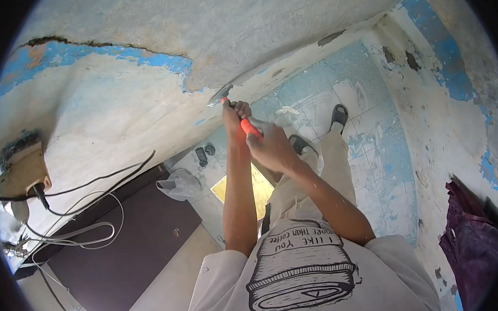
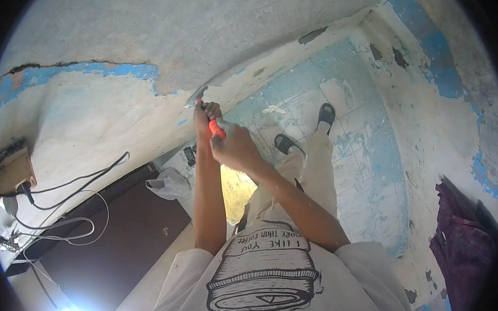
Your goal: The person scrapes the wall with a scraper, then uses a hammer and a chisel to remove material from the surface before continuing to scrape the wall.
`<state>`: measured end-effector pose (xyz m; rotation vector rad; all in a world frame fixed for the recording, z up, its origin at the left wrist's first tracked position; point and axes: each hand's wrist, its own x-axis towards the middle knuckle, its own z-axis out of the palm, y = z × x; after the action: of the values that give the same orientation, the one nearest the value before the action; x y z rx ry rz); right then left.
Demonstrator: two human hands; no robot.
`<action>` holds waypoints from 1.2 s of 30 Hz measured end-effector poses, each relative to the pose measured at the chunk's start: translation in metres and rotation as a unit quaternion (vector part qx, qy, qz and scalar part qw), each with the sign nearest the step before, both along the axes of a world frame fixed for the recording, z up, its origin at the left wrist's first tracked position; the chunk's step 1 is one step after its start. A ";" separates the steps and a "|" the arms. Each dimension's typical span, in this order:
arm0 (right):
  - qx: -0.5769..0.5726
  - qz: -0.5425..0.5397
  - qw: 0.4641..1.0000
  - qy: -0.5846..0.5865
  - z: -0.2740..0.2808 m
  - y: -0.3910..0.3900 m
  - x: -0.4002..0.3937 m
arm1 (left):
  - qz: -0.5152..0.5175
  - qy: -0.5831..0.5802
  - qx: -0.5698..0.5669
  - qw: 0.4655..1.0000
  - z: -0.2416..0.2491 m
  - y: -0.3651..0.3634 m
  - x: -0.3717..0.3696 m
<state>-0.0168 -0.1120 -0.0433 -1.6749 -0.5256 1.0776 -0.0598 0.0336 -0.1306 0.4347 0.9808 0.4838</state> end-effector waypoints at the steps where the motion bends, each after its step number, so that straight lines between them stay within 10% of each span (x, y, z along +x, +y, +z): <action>1: 0.002 0.001 1.000 -0.002 -0.001 -0.001 -0.002 | 0.001 -0.002 0.002 1.000 -0.003 -0.001 -0.004; 36: -0.005 0.033 0.999 0.039 0.007 -0.007 0.013 | 0.071 0.001 0.012 0.997 0.000 -0.002 0.002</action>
<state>-0.0043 -0.1188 -0.0368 -1.6270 -0.5286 1.1917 -0.0577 0.0313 -0.1306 0.3889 1.0134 0.6236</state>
